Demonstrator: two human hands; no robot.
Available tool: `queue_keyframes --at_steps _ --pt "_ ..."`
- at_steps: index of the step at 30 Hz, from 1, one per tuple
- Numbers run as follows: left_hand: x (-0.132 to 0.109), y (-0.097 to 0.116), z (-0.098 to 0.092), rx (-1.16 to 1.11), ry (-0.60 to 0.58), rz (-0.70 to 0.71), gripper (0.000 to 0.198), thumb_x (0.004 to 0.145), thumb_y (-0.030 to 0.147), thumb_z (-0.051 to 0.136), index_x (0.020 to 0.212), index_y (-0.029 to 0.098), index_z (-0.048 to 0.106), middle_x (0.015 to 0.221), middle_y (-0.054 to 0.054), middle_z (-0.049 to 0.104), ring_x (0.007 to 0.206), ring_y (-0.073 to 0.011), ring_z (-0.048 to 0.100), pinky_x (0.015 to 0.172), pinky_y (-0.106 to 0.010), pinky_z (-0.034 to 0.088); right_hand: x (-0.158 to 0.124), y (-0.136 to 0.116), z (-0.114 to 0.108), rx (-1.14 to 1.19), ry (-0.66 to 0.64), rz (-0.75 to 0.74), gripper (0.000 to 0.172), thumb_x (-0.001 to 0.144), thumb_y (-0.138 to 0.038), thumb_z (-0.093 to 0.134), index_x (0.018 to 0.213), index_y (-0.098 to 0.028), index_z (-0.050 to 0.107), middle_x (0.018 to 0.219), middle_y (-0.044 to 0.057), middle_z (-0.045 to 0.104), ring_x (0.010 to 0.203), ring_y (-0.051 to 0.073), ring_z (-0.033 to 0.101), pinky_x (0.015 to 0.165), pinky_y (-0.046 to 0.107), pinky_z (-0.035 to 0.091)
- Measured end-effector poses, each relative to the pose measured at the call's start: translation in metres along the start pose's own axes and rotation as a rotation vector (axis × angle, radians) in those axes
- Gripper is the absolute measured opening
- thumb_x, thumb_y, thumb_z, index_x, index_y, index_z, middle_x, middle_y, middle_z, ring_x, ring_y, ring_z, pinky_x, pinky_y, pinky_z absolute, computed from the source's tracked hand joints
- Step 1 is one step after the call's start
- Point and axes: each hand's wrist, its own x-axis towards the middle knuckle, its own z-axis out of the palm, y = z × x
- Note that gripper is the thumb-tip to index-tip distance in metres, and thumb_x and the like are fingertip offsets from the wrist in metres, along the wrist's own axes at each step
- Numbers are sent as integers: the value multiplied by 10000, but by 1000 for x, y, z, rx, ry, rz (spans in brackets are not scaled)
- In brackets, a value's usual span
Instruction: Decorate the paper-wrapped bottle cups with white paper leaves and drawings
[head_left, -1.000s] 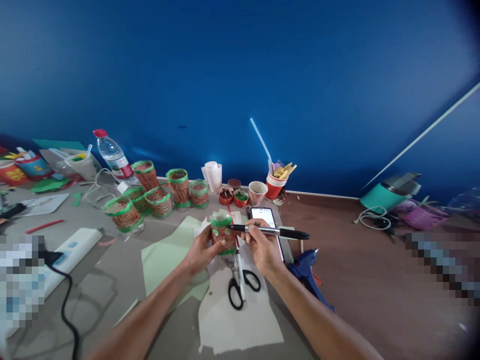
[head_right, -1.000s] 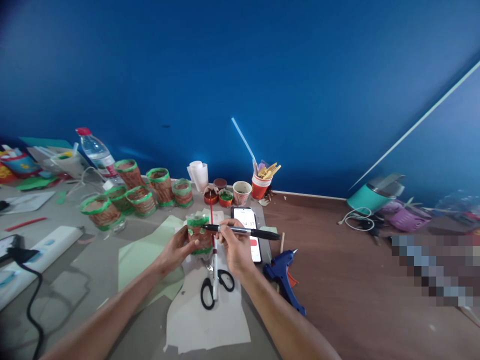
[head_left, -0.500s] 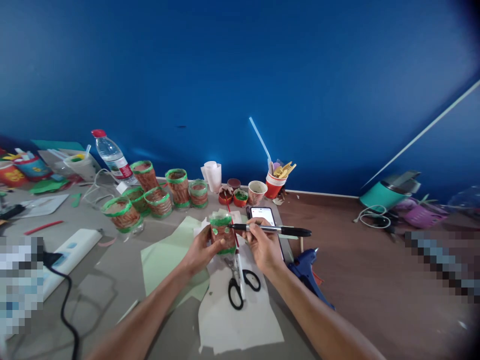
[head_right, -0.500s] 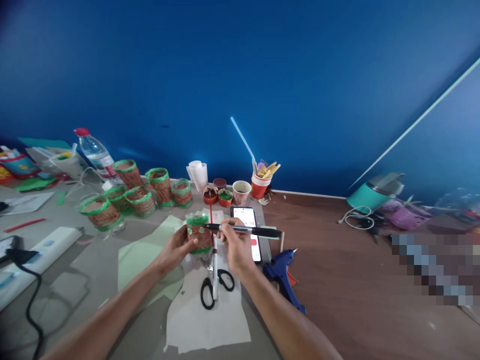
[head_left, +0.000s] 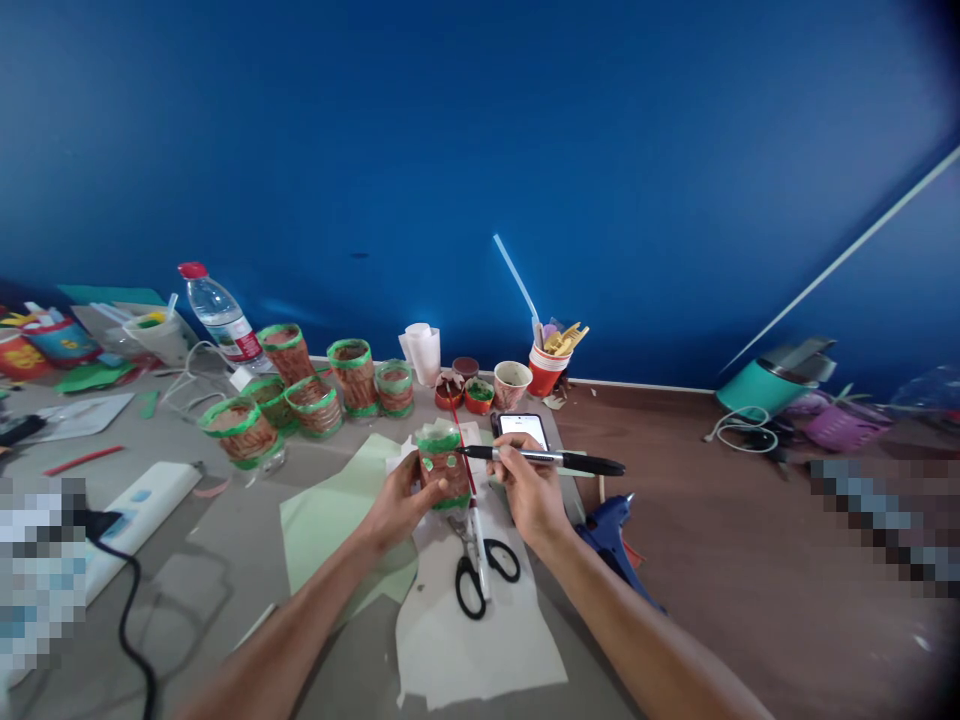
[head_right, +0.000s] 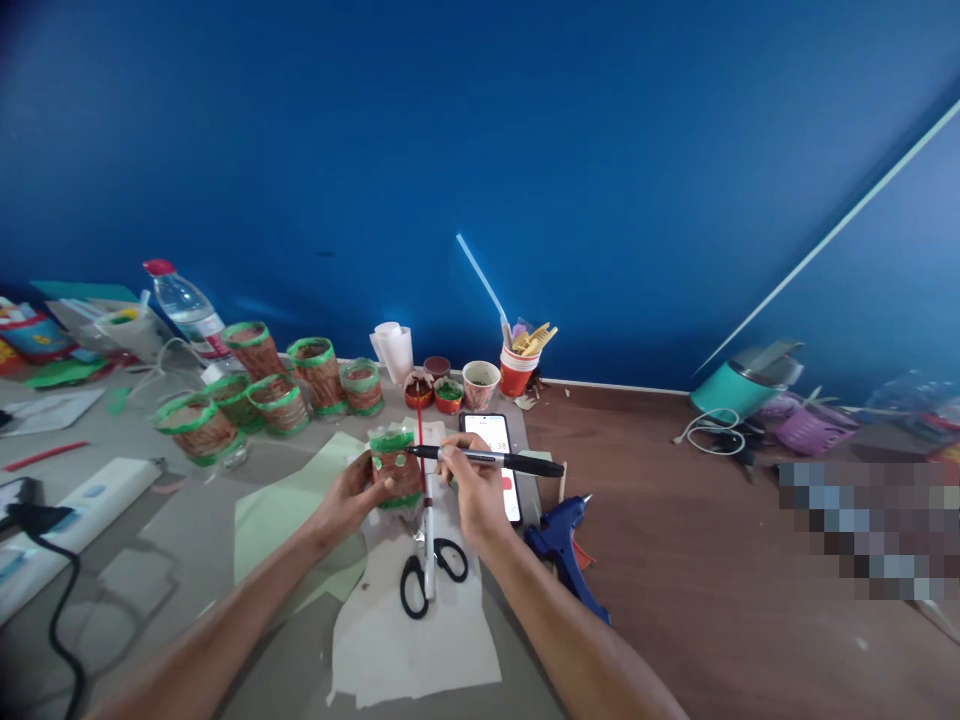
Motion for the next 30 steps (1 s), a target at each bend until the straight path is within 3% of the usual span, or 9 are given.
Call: queue_keyframes --at_steps 3,15,22,30 --pt "0 -1 -1 7 -10 9 475 716 435 757 1070 157 606 1060 -109 693 1054 -295 620 901 -397 506 -2 0 1 -27 -47 3 96 742 -292 668 745 -204 629 486 -62 521 512 110 494 568 258 377" --pt "0 4 1 32 36 30 512 749 469 710 1125 151 571 1156 -148 663 1089 -312 611 913 -433 506 6 -6 -3 89 47 -17 98 685 -287 688 701 -213 627 449 -69 490 472 113 462 550 272 402" --pt "1 6 -5 161 117 80 531 719 464 720 1130 161 576 1125 -118 678 1060 -287 619 886 -384 505 3 -9 -1 119 -11 -17 133 681 -319 706 707 -211 632 468 -60 489 494 118 462 552 272 396" --pt "-2 9 -3 330 108 167 465 731 434 705 1084 156 587 1080 -107 684 1028 -280 618 895 -394 483 -3 -1 0 51 -71 -38 147 724 -331 716 779 -211 651 520 -56 543 528 122 492 586 277 391"
